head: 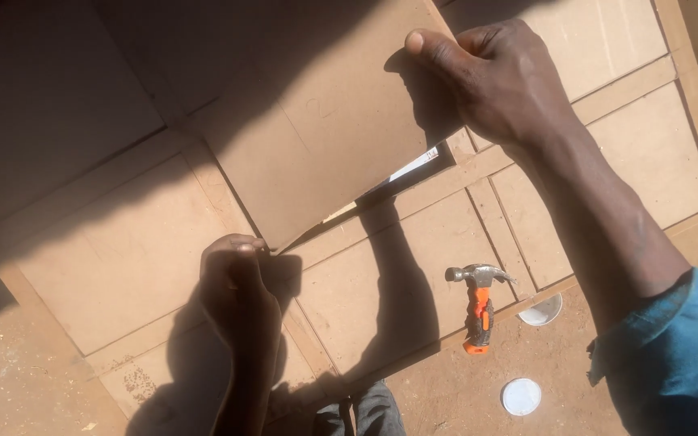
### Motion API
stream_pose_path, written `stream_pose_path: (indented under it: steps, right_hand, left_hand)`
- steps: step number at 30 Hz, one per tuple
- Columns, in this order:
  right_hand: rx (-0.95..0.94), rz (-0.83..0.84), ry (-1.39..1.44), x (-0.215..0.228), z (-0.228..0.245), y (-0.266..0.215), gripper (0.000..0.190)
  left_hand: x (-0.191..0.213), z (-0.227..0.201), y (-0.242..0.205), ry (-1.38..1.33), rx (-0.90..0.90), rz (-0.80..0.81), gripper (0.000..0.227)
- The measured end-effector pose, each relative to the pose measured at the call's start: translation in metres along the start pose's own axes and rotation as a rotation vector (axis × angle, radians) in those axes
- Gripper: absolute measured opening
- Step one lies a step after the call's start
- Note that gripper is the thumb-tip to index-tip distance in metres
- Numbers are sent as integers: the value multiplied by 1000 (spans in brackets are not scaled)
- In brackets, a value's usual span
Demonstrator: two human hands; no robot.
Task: Securing thin wooden panels to a frame using a hammer and nails.
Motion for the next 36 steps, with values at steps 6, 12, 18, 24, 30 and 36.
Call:
stream_pose_path:
  steps: [6,12,18,24,30,36]
  right_hand:
    - [133,48,272,-23,-86,14,46]
    - [117,69,319,-36,-121,7,56]
    - [186,144,285,-55,-119,30,64]
    - [204,199,251,-66,-134,49,67]
    - [373,-55,-521,-60,-176,80,77]
    - [353,-156,-431,-49,-161,63,67]
  left_hand:
    - [-17,-4,15,-382,129,93,18]
    - [-3,33,30,53,163,64,25]
    - [-1,49,29,34,93,75,30]
    - [-24,42,28,115,102,131,22]
    - [-64,13,40,18,-381,98,18]
    - [-112,-20,40,115,-727,135,15]
Point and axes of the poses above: each hand's wrist, its own y-axis towards the middle knuckle, its own x-axis out of the back of the hand, z = x × y, the point moved 10 cm from there along y, towards the middle knuckle, and after that the axes turned 6 degrees about y, right-handed, at the moved point
